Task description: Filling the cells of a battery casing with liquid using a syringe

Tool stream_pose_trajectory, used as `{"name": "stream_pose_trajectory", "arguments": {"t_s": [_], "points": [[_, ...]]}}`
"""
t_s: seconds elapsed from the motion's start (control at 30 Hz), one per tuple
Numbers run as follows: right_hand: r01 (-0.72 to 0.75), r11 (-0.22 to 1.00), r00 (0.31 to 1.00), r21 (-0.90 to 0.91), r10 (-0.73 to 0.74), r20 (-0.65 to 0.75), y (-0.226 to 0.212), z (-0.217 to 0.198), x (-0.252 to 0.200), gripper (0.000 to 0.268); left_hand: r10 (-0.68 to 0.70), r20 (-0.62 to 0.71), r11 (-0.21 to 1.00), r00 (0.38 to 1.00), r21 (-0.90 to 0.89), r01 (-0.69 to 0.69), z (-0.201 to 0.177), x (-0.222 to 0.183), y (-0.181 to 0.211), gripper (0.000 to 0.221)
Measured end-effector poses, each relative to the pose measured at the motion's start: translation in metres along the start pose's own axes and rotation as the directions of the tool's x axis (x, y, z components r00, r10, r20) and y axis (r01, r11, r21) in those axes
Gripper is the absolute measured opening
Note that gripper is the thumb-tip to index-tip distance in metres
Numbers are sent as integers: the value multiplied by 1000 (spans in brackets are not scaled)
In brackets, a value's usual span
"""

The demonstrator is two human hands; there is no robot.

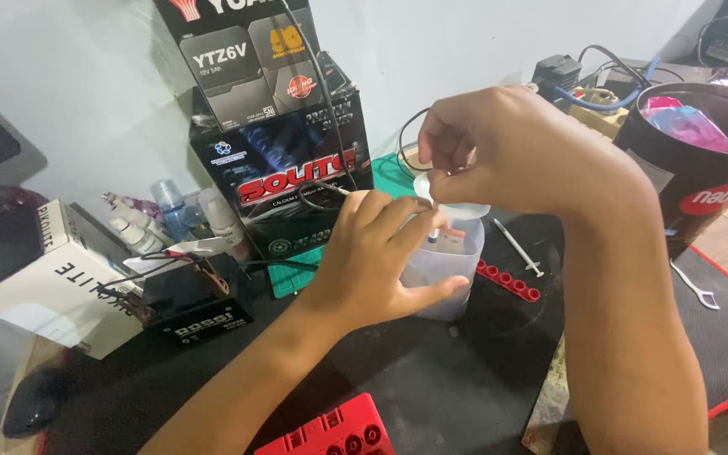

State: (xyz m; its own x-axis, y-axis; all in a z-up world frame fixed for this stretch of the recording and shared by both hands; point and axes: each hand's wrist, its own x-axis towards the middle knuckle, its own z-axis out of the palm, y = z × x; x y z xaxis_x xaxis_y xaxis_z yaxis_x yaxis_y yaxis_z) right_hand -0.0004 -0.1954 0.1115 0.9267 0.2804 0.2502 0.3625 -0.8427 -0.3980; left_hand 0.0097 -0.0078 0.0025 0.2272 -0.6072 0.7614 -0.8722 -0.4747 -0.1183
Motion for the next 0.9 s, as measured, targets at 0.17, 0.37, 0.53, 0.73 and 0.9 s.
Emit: {"name": "stream_pose_trajectory", "arguments": {"t_s": [0.17, 0.37, 0.53, 0.73, 0.9], "points": [[91, 995, 995, -30, -92, -36, 9, 6, 5, 16, -19, 7, 999, 1000, -27, 19, 3, -6, 0, 52], [86, 996, 992, -10, -87, -95, 6, 6, 3, 11, -30, 0, 999, 1000, -39, 30, 1, -8, -1, 51], [174, 984, 976, -33, -177, -125, 7, 11, 4, 11, 1, 27, 1000, 1000, 11, -2, -2, -8, -6, 58], [229, 972, 962, -43, -233, -141, 7, 10, 4, 7, 37, 30, 997, 999, 74, -39, -5, -2, -7, 61], [203, 979, 964, -33, -206, -169, 9, 7, 3, 15, 13, 59, 994, 998, 106, -19, -4, 2, -4, 67]]}}
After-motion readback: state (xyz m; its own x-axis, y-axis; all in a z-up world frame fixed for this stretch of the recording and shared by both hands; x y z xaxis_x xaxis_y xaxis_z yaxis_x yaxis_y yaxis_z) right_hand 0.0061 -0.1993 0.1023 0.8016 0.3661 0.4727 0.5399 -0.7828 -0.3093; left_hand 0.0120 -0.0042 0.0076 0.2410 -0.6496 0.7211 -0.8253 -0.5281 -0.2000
